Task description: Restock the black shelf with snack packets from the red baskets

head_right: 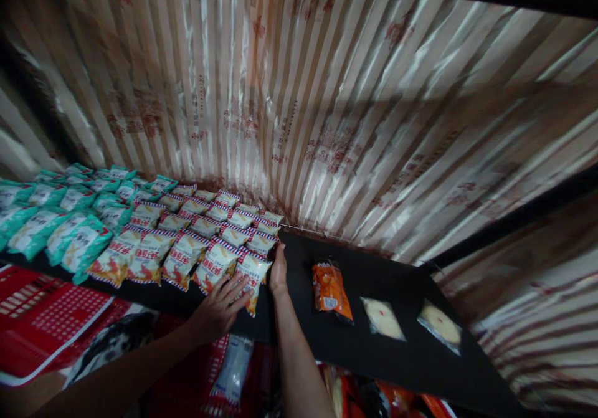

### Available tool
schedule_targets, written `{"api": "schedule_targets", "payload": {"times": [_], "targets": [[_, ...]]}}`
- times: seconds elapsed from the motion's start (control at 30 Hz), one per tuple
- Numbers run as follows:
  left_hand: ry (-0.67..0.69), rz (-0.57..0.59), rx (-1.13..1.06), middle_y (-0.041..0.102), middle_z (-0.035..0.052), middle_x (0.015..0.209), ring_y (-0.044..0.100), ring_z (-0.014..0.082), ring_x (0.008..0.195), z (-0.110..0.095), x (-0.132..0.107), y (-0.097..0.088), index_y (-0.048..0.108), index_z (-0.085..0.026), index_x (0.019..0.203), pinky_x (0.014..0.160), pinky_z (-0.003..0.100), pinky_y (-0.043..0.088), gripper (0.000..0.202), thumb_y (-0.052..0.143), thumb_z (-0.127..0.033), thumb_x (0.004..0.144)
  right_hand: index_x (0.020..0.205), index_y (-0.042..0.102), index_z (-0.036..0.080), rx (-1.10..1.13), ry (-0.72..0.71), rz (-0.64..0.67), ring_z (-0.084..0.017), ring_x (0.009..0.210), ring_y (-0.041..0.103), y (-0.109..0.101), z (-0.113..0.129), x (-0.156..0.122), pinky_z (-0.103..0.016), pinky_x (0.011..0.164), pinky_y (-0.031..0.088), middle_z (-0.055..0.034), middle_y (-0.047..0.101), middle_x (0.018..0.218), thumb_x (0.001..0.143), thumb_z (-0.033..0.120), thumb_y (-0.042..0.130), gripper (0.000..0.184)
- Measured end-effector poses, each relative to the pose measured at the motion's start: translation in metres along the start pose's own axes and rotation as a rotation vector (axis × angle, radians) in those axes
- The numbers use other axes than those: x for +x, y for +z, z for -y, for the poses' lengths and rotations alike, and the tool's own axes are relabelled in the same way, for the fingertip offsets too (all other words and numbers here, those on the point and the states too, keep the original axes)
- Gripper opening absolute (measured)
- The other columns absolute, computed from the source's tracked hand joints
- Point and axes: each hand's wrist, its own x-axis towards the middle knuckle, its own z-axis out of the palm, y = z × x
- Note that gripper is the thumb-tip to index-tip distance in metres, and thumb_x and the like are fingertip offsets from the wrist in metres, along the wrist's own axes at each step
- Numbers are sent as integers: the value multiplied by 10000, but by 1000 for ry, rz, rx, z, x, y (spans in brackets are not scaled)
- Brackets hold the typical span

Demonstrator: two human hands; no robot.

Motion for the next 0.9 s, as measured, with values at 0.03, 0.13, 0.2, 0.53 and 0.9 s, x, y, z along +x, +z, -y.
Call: {"api": "schedule_targets", "payload": {"times": [0.03, 0.13, 0.2, 0.53, 0.9], "targets": [[-5, 6, -7, 248, 64, 1480, 231, 262, 1348, 0, 0, 0, 321, -238, 1381, 1094, 450, 152, 534, 442, -300, 864, 1217, 542, 157, 0, 19, 2, -237, 1072, 582, 1, 0, 0, -399, 958, 407, -87, 627, 1168, 775, 690, 364, 715], [-22, 21, -21, 249, 53, 1481, 238, 260, 1346, -1, -1, 3, 328, -265, 1374, 1091, 458, 158, 537, 462, -298, 855, 1171, 577, 124, -24, 76, 14, -250, 1059, 590, 5, -1, -1, -395, 934, 429, -110, 632, 1153, 772, 696, 355, 732], [-23, 24, -26, 251, 51, 1480, 233, 260, 1347, -2, -1, 3, 332, -268, 1371, 1092, 458, 158, 540, 470, -305, 850, 1178, 572, 121, -40, 78, 21, -255, 1070, 583, 5, 0, -1, -396, 929, 435, -115, 631, 1153, 779, 692, 341, 734], [7, 11, -83, 259, 75, 1474, 241, 271, 1344, 1, 0, -4, 321, -288, 1374, 1076, 461, 188, 550, 479, -343, 850, 1152, 594, 190, -470, -295, -194, -228, 1185, 474, -1, 43, 22, -397, 1025, 295, -64, 590, 1219, 820, 607, 300, 608], [25, -30, -50, 279, 101, 1464, 248, 251, 1344, 4, 0, -8, 308, -280, 1372, 1082, 431, 187, 529, 467, -318, 869, 595, 637, 236, -894, -329, 214, -275, 938, 562, 64, 64, 39, -421, 949, 293, -62, 654, 636, 796, 588, 453, 445]]}}
